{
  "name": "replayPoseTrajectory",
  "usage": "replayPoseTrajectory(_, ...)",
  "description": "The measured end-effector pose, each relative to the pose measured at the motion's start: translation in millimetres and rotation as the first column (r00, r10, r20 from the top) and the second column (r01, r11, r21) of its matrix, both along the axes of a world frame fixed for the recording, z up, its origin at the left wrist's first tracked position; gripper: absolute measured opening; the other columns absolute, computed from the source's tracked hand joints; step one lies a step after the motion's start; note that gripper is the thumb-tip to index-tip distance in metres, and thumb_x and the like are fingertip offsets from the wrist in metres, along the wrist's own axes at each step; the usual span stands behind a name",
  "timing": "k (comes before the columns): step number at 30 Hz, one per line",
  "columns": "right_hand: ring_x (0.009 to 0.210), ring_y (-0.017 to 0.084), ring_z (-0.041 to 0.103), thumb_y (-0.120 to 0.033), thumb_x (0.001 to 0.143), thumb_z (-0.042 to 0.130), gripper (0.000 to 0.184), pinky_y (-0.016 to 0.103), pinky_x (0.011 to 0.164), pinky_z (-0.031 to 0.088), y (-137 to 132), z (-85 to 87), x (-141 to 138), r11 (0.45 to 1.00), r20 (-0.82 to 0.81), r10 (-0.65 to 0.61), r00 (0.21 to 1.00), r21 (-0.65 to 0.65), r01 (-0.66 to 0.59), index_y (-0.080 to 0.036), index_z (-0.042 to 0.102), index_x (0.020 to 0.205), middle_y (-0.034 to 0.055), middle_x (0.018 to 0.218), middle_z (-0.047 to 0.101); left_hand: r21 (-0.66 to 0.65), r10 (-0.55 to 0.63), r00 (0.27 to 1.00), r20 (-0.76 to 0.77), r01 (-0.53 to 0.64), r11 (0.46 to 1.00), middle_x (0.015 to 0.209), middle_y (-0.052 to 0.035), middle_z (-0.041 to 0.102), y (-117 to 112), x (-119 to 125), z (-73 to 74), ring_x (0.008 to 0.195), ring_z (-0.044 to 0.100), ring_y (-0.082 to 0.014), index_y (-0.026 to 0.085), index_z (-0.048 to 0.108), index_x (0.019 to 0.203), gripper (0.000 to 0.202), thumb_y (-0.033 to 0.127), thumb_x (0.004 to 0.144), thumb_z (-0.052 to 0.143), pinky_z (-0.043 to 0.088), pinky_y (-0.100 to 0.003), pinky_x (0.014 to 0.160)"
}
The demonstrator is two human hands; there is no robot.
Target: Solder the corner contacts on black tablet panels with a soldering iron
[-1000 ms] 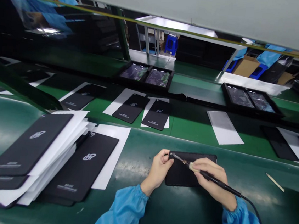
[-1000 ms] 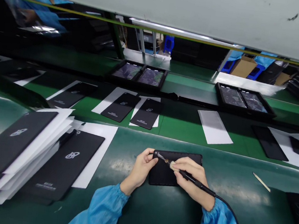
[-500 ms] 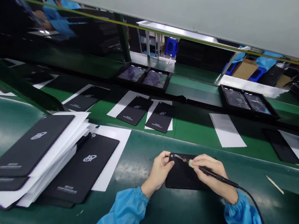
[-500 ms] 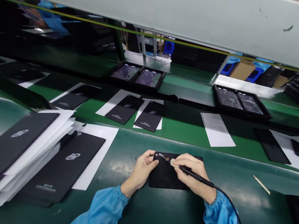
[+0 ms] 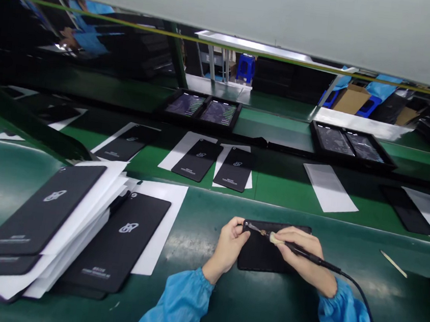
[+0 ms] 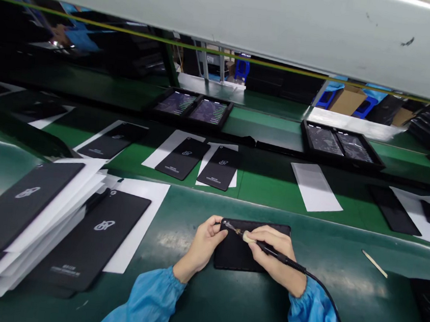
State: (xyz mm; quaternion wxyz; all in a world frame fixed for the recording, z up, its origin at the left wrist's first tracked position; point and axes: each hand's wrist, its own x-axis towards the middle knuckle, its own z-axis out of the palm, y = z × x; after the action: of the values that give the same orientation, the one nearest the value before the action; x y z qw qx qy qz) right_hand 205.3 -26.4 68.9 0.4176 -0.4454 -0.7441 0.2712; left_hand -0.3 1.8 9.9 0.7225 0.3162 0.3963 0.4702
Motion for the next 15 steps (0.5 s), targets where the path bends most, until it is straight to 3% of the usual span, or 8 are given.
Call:
replayPoseTrajectory(9, 0.083, 0.019, 0.072, -0.022, 0.090, 0.064, 0.014, 0.030, 0.078, 0.060, 1.3, -4.0, -5.4, 1.000, 0.006, -0.014, 1.000, -0.006, 0.014, -0.021, 0.075, 0.098, 0.0069, 0.091, 0.076, 0.010, 0.005, 1.000, -0.017, -0.004, 1.000, 0.071, -0.0011, 0.074, 1.1, -0.9, -0.6, 0.057, 0.066, -0.0133, 0.018, 0.055, 0.087, 0.027, 0.023, 0.071, 0.076, 0.049, -0.022, 0.057)
replayPoseTrajectory(15, 0.070, 0.015, 0.071, -0.020, 0.090, 0.062, 0.011, 0.026, 0.067, 0.060, -17.7, -15.8, -6.8, 0.980, -0.073, -0.200, 0.977, -0.001, 0.201, -0.021, 0.072, 0.095, 0.0035, 0.081, 0.074, 0.003, 0.007, 1.000, -0.006, -0.007, 1.000, 0.071, -0.0006, 0.074, 0.8, -1.1, -0.3, 0.057, 0.067, -0.0143, 0.018, 0.054, 0.088, 0.027, 0.023, 0.071, 0.075, 0.051, -0.023, 0.058)
